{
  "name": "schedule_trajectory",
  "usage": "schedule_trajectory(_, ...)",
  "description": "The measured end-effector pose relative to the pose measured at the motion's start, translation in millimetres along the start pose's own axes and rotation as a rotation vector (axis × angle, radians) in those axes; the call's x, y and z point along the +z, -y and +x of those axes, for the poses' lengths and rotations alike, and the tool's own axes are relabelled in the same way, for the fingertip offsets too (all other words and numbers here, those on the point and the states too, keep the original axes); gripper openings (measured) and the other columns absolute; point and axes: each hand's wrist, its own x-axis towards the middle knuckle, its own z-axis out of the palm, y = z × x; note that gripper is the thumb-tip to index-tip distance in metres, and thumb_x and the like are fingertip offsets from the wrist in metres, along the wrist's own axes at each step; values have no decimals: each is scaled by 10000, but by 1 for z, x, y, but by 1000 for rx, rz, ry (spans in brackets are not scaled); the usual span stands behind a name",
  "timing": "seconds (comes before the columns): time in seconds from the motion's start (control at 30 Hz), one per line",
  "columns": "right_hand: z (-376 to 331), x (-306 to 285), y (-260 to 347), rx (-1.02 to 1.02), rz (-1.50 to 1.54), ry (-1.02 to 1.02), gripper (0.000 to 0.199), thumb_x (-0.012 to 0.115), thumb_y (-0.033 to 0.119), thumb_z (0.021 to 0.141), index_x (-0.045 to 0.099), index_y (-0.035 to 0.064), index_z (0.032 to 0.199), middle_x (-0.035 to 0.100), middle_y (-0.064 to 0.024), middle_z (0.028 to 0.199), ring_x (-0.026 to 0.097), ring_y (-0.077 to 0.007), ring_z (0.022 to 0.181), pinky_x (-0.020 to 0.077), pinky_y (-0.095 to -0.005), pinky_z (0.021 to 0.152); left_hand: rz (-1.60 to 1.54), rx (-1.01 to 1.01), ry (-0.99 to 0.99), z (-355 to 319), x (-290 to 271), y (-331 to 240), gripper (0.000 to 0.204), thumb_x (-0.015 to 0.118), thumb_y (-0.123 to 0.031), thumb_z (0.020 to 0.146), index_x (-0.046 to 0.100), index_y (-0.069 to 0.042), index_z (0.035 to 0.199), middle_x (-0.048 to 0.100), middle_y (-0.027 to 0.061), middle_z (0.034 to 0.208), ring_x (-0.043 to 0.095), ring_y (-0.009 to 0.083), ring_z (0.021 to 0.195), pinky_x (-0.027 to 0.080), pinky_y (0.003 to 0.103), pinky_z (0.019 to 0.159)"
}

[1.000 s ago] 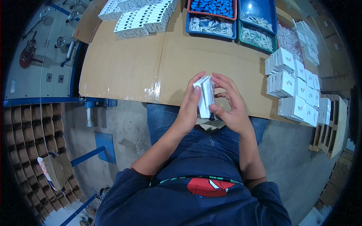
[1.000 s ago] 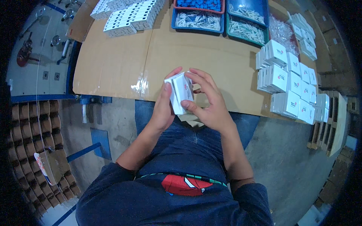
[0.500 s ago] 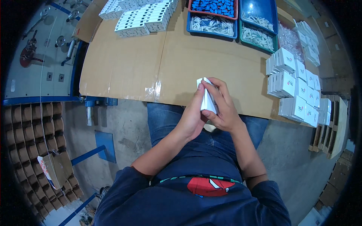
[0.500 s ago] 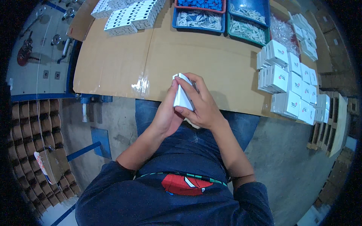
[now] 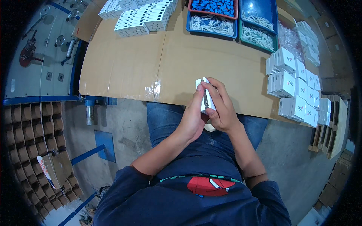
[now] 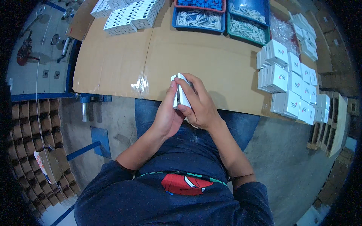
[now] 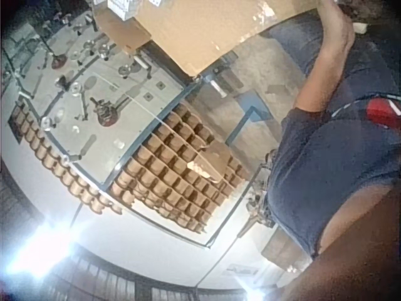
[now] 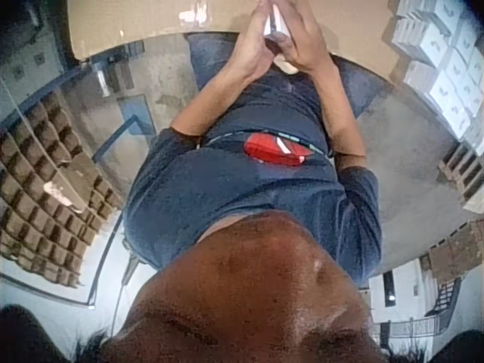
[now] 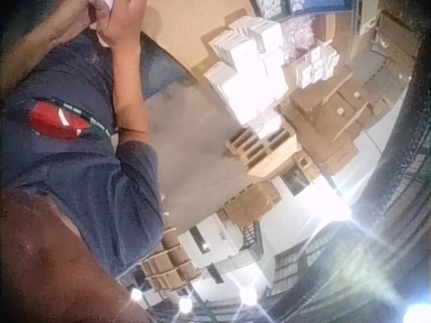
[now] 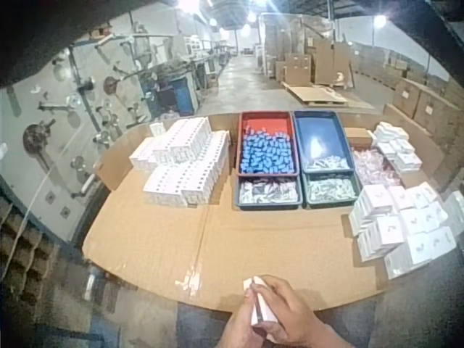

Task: Assembling small white cardboard boxes and filling them with components including blue plastic caps and metal fittings in small plastic bags.

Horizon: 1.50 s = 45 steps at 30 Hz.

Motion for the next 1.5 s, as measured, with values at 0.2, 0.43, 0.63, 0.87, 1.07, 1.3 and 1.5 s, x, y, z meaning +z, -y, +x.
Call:
schedule_trajectory(0.2, -1, 0, -4, 15, 36, -23, 695, 472, 549, 1025, 503, -6, 1442, 478, -278, 1403, 556, -433, 1227, 485, -456, 1012, 2, -38, 12, -1, 2, -4, 517, 422, -554, 1072, 538, -133, 1350, 628, 31, 1169, 612, 144, 1075, 494, 349, 932)
schedule_trajectory(0.43, -2, -8, -10, -99, 126, -6, 754, 464, 593, 1019, 454, 0, 1485, 436, -271, 1500, 464, -433, 1378, 422, -499, 1090, 149, 232, -9, 0, 4, 9, 502, 484, -353, 1077, 413, -65, 1483, 543, 88, 1356, 557, 181, 1242, 444, 375, 1053)
schedule_trajectory(0.63, 0, -20, 24, 598, 726, -120, 753, 519, 548, 1027, 384, 19, 1544, 488, -203, 1478, 481, -297, 1379, 448, -420, 1071, 920, 964, 111, 18, -40, 8, 1014, 819, -190, 758, 208, -28, 1551, 332, 195, 1535, 336, 337, 1460, 218, 491, 1233)
schedule_trajectory(0.87, 8, -26, 31, 646, 688, 70, 607, 657, 240, 1016, 412, 37, 1534, 562, -106, 1389, 563, -174, 1227, 471, -327, 1021, 1043, 1044, 401, 25, -52, 6, 1103, 843, -191, 677, 198, -64, 1563, 357, 246, 1555, 316, 402, 1492, 160, 569, 1236)
schedule_trajectory(1.07, 7, -23, 28, 447, 368, 32, 888, 866, 372, 789, 453, 80, 1519, 529, -165, 1437, 543, -309, 1297, 454, -412, 1063, 232, 480, 241, 11, -36, -7, 1242, 860, -383, 772, 19, -89, 1637, 275, 185, 1615, 295, 362, 1504, 221, 537, 1220)
schedule_trajectory(1.3, 1, -24, 26, 196, 223, -7, 934, 866, 453, 734, 499, 16, 1474, 510, -219, 1474, 528, -370, 1345, 428, -435, 1109, 430, 339, 345, 4, -34, -20, 1047, 911, -306, 753, 316, -27, 1569, 448, 122, 1464, 481, 265, 1362, 414, 414, 1127)
schedule_trajectory(1.5, -1, -21, 25, 35, 109, -4, 898, 777, 530, 800, 517, -30, 1452, 487, -285, 1495, 535, -396, 1357, 452, -431, 1098, 536, 584, 308, 7, -34, -13, 999, 931, -288, 727, 401, 15, 1517, 476, 105, 1421, 536, 245, 1298, 465, 419, 1090)
